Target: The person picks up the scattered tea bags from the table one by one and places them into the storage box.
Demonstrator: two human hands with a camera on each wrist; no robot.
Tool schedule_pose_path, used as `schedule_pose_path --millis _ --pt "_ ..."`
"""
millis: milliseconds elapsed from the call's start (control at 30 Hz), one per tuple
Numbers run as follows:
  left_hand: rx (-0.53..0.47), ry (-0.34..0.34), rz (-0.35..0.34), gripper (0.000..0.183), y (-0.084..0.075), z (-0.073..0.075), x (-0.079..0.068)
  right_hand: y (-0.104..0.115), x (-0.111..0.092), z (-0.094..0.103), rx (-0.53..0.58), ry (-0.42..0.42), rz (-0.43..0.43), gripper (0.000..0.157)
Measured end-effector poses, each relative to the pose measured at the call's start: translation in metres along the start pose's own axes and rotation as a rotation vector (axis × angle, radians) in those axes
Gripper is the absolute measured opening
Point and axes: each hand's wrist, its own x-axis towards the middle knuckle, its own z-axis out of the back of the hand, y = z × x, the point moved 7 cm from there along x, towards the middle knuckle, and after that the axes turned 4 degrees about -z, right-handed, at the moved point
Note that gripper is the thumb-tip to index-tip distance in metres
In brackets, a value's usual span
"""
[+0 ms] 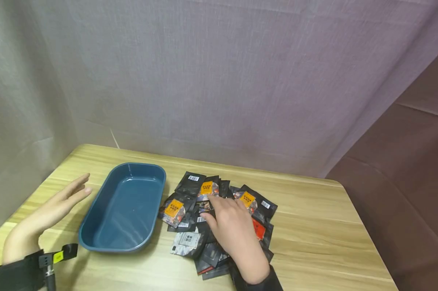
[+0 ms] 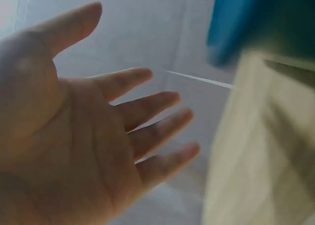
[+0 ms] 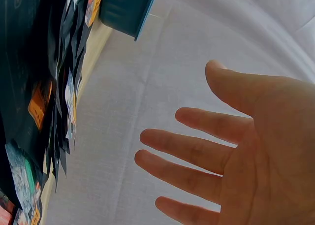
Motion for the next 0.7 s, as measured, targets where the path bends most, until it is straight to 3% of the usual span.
schedule_pose_path --millis 167,333,433,600,700 --pt "-0.121 0.078 -0.01 0.07 0.018 -0.01 0.004 0.001 0.0 -0.002 -0.009 -0.006 0.009 0.048" --pt "-0.315 0.091 -0.048 0.065 0.03 -0.019 0.01 0.001 0.002 -0.004 -0.002 -0.003 0.007 0.046" --pt "-0.47 0.075 -0.03 0.064 0.04 -0.028 0.014 0.0 0.003 -0.004 -0.006 0.002 0.013 0.045" --pt "-0.673 0.018 0.1 0.065 0.055 -0.049 0.024 -0.003 0.006 -0.006 0.0 0.035 -0.005 0.045" --pt "-0.767 -0.044 0.097 0.059 0.055 -0.058 0.03 -0.007 0.006 -0.008 0.018 0.048 -0.028 0.044"
